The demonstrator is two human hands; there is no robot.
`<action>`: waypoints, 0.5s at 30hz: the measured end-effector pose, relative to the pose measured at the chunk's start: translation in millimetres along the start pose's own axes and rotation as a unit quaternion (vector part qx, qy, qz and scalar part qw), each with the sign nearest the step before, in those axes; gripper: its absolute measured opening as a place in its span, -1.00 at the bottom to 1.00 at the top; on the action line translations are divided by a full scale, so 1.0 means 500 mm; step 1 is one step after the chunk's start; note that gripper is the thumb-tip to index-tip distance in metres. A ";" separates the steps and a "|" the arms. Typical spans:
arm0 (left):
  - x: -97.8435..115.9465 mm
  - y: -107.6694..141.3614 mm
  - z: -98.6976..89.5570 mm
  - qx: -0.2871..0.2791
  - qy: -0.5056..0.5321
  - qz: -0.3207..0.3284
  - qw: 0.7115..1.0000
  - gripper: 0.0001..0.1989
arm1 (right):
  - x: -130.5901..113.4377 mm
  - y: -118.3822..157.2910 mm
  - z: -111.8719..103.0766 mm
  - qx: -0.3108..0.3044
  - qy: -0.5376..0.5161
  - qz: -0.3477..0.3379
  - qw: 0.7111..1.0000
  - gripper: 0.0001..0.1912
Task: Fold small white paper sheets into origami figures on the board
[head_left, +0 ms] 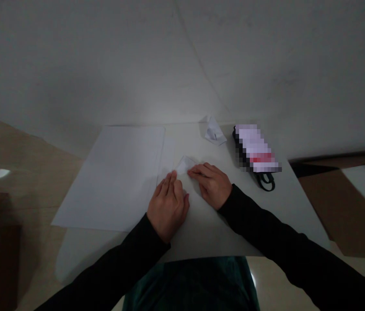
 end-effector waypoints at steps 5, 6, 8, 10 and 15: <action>-0.019 -0.005 -0.040 0.003 -0.008 0.011 1.000 -0.75 | -0.002 0.000 -0.001 -0.011 -0.009 0.009 1.000 -0.57; -0.031 -0.012 -0.049 -0.003 0.001 0.008 1.000 -0.77 | -0.002 -0.001 -0.002 -0.012 -0.014 0.010 1.000 -0.56; -0.063 -0.031 -0.060 -0.015 0.026 -0.017 0.999 -0.79 | -0.001 -0.002 -0.004 -0.010 -0.027 0.009 1.000 -0.54; -0.096 -0.058 -0.058 -0.027 0.048 -0.031 0.998 -0.71 | 0.002 -0.002 -0.005 -0.003 -0.047 0.005 0.999 -0.52; -0.130 -0.120 -0.007 -0.046 0.137 -0.027 0.989 -0.46 | 0.014 -0.001 -0.006 0.039 -0.101 -0.018 0.994 -0.54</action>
Point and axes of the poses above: each hand's wrist, its own y-axis away from the middle knuckle, its own z-axis out of the palm, x = y × z, the point moved 4 cm from there along -y, towards the middle knuckle, and after that the axes turned 9 degrees about -x, right-handed, at the moved point
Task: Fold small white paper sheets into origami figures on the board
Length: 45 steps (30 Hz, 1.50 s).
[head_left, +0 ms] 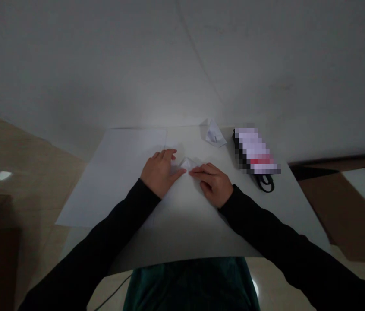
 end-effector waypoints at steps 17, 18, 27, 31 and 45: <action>0.009 -0.004 0.057 0.024 0.230 0.101 0.968 -0.68 | 0.031 0.006 -0.021 0.095 -0.177 0.145 0.969 -0.77; 0.011 -0.003 0.058 0.019 0.251 0.113 0.961 -0.69 | 0.034 0.007 -0.020 0.093 -0.193 0.151 0.965 -0.76; 0.006 -0.004 0.050 0.084 0.426 0.045 0.900 -0.64 | 0.047 0.007 -0.024 0.147 -0.359 0.190 0.902 -0.68; -0.001 -0.014 0.052 0.080 0.559 0.009 0.826 -0.48 | 0.053 0.004 -0.025 0.152 -0.433 0.200 0.866 -0.54; 0.044 -0.004 0.054 -0.069 0.560 0.162 0.810 -0.36 | 0.034 -0.006 0.004 0.029 -0.603 0.163 0.781 -0.53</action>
Point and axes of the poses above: each hand's wrist, its own y-axis away from the middle knuckle, its own z-axis out of the palm, x = y × z, the point moved 4 cm from there along -y, towards the middle knuckle, and after that the axes turned 9 degrees about -x, right-handed, at the moved point
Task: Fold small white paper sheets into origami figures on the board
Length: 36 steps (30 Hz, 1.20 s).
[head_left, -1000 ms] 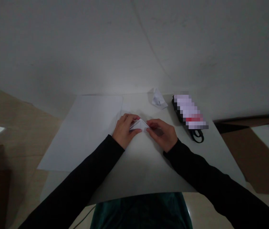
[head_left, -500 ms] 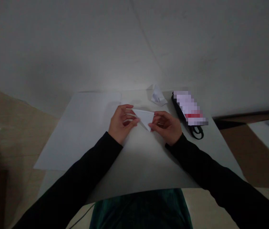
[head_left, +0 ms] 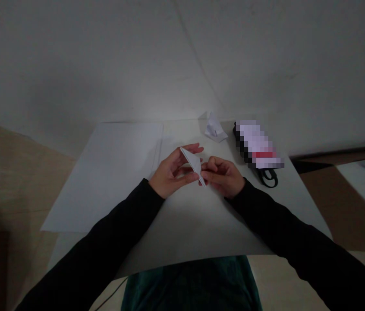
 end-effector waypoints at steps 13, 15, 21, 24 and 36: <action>-0.002 0.001 0.006 -0.014 0.057 -0.013 0.998 -0.42 | 0.006 0.007 0.015 -0.009 0.030 0.025 0.999 -0.59; -0.001 0.002 0.008 -0.015 0.056 -0.008 0.998 -0.45 | 0.002 0.010 0.022 0.006 0.027 0.037 0.999 -0.56; 0.011 0.004 0.013 -0.014 -0.054 0.034 0.998 -0.52 | -0.003 0.024 0.033 0.065 0.082 0.088 0.991 -0.60; 0.026 0.005 0.020 0.001 -0.152 0.097 0.984 -0.53 | 0.003 0.031 0.029 0.093 0.137 0.105 0.981 -0.66; -0.007 0.011 0.022 0.126 0.003 -0.018 0.992 -0.52 | -0.016 0.037 0.039 0.093 0.132 0.020 0.987 -0.73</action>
Point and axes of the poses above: each hand's wrist, its own y-axis away from the middle knuckle, its own z-axis out of the palm, x = y × z, the point moved 4 cm from there along -y, towards the middle knuckle, and after that the axes turned 9 degrees about -x, right-handed, at the moved point
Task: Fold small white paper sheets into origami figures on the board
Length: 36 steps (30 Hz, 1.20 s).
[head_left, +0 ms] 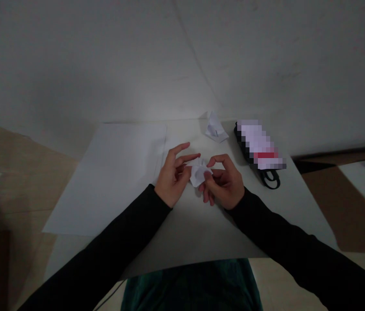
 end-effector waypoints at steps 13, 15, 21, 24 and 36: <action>-0.005 -0.006 -0.007 0.027 0.139 -0.151 0.978 -0.78 | -0.005 -0.007 -0.008 -0.021 -0.040 -0.035 0.998 -0.82; -0.011 -0.006 -0.008 0.018 0.155 -0.144 0.977 -0.85 | -0.004 -0.007 -0.009 -0.021 -0.039 -0.043 0.998 -0.84; -0.005 -0.009 -0.018 0.037 0.116 -0.073 0.990 -0.80 | -0.004 -0.009 -0.009 -0.013 0.002 -0.100 0.995 -0.85; 0.006 -0.008 -0.020 0.056 -0.009 -0.045 0.997 -0.82 | -0.003 -0.009 -0.008 -0.023 0.037 -0.106 0.993 -0.88; 0.002 0.003 -0.001 0.042 -0.002 -0.030 0.999 -0.53 | 0.005 -0.015 -0.014 0.031 -0.003 -0.008 1.000 -0.58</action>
Point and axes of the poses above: each hand's wrist, its own y-axis away from the middle knuckle, its own z-axis out of the palm, x = y × z, the point moved 4 cm from there along -y, towards the middle knuckle, and after that the axes turned 9 degrees about -x, right-handed, at the moved point
